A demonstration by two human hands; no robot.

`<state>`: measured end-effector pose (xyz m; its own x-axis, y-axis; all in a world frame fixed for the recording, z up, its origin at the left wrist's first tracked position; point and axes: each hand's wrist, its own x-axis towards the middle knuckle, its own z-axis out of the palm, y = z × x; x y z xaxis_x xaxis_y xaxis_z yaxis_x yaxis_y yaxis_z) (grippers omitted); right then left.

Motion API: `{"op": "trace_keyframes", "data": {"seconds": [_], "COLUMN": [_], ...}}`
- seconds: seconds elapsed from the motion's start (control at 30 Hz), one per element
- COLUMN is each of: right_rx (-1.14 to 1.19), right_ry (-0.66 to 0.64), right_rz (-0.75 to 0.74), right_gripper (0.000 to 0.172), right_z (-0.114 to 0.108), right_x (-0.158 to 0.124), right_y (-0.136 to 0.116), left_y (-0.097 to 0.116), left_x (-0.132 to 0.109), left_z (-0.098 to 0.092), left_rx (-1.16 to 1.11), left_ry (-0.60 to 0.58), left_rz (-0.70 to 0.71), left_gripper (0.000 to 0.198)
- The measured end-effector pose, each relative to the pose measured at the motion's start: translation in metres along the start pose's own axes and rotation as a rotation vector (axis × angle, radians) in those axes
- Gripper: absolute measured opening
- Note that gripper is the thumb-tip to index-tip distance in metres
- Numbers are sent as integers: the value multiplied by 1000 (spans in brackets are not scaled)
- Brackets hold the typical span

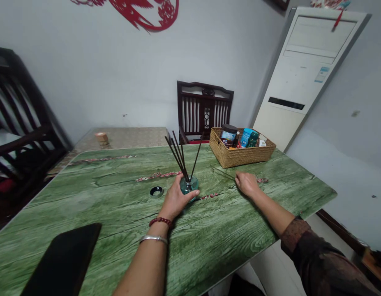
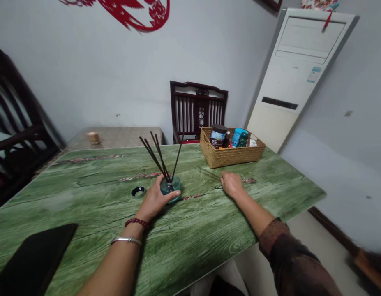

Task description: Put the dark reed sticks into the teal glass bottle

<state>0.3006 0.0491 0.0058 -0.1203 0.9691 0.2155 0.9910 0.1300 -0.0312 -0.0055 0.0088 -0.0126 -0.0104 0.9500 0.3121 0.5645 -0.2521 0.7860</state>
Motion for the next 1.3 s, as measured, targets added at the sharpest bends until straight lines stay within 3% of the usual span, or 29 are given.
{"op": "trace_keyframes", "data": {"seconds": [0.07,0.17,0.3,0.4,0.5,0.6,0.8,0.93,1.1,1.2,1.3], "right_rx": [228,757,1418,1613,1613,1550,1398,1168,862,894,969], "right_ry": [106,273,303,330,302,255,205,211,226,221,105], "right_rz": [2,-9,-103,-214,-279,-291,-258,-244,-257,-162,-29], "right_gripper": [20,13,24,29,28,25,19,9,10,12,9], "right_z": [-11,-36,-76,-98,-102,-94,-63,-48,-41,-23,9], "right_x": [5,16,25,25,27,31,37,33,18,11,7], "right_y": [-3,-16,-54,-88,-117,-136,-154,-161,-152,-133,-114], "left_y": [1,2,3,3,3,3,2,-2,-12,-13,-8], "left_x": [0,-1,-1,-1,-1,-1,-1,1,1,0,4], "left_z": [0,-1,-1,-1,-1,0,2,3,4,4,3], "left_rx": [-3,-9,-20,-28,-34,-36,-31,-44,-156,-146,-69], "left_ry": [-5,-10,-8,-6,-1,13,20,17,-14,6,7], "left_rz": [-1,-5,-11,2,8,5,9,13,59,29,-49], "left_gripper": [71,72,72,70,69,71,72,73,77,77,76]}}
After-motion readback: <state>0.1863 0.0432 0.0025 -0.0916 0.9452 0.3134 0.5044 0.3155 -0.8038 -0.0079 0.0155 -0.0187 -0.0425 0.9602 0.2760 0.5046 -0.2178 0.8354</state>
